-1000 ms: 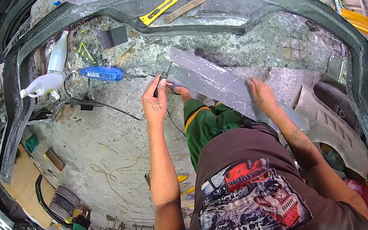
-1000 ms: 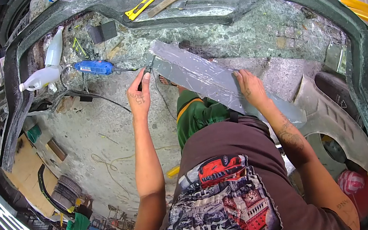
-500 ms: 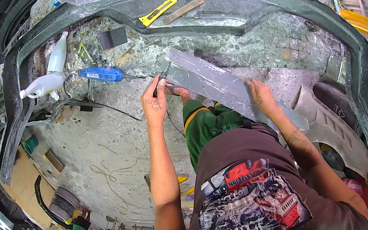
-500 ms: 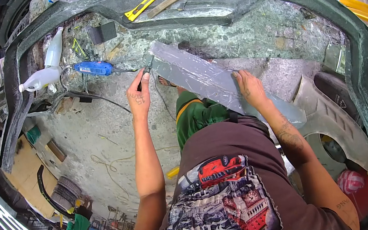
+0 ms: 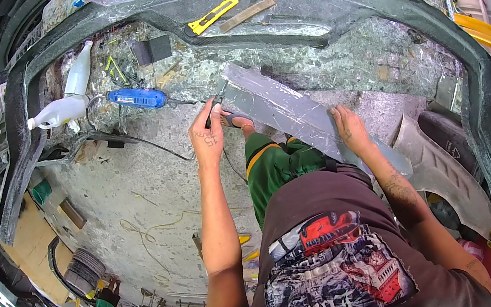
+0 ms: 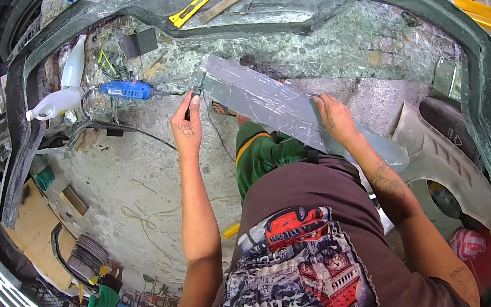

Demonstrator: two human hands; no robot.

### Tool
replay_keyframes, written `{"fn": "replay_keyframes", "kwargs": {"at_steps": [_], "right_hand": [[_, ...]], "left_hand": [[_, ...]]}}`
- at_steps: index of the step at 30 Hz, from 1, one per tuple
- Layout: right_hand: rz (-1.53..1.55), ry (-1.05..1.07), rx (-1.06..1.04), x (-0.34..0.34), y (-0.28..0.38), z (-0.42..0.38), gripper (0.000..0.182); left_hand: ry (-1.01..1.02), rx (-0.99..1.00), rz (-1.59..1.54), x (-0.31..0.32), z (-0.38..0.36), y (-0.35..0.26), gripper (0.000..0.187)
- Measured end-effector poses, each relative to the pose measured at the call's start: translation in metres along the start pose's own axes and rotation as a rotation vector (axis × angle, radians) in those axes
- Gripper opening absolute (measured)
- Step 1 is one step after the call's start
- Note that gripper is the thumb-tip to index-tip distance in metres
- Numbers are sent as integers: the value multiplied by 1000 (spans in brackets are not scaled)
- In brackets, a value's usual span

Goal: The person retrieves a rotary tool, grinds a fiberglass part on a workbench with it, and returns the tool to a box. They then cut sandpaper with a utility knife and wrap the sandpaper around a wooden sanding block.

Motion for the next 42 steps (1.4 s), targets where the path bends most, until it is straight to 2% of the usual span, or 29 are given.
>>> {"fn": "replay_keyframes", "kwargs": {"at_steps": [10,21,42], "right_hand": [[2,-18,-7,-2,2,1,28],[0,2,10,-2,2,0,27],[1,-4,19,-2,2,-1,27]], "left_hand": [[32,15,5,-1,-1,-6,40],[45,116,82,-1,-4,-14,35],[49,126,124,-3,-8,-21,31]]}}
Point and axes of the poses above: each hand's wrist, its own z-axis towards the middle knuckle, its own x-axis out of the palm, y = z × x, the point moved 9 cm from there along z, towards the middle knuckle, and after that the axes turned 9 degrees about -x, right-handed, at the moved point
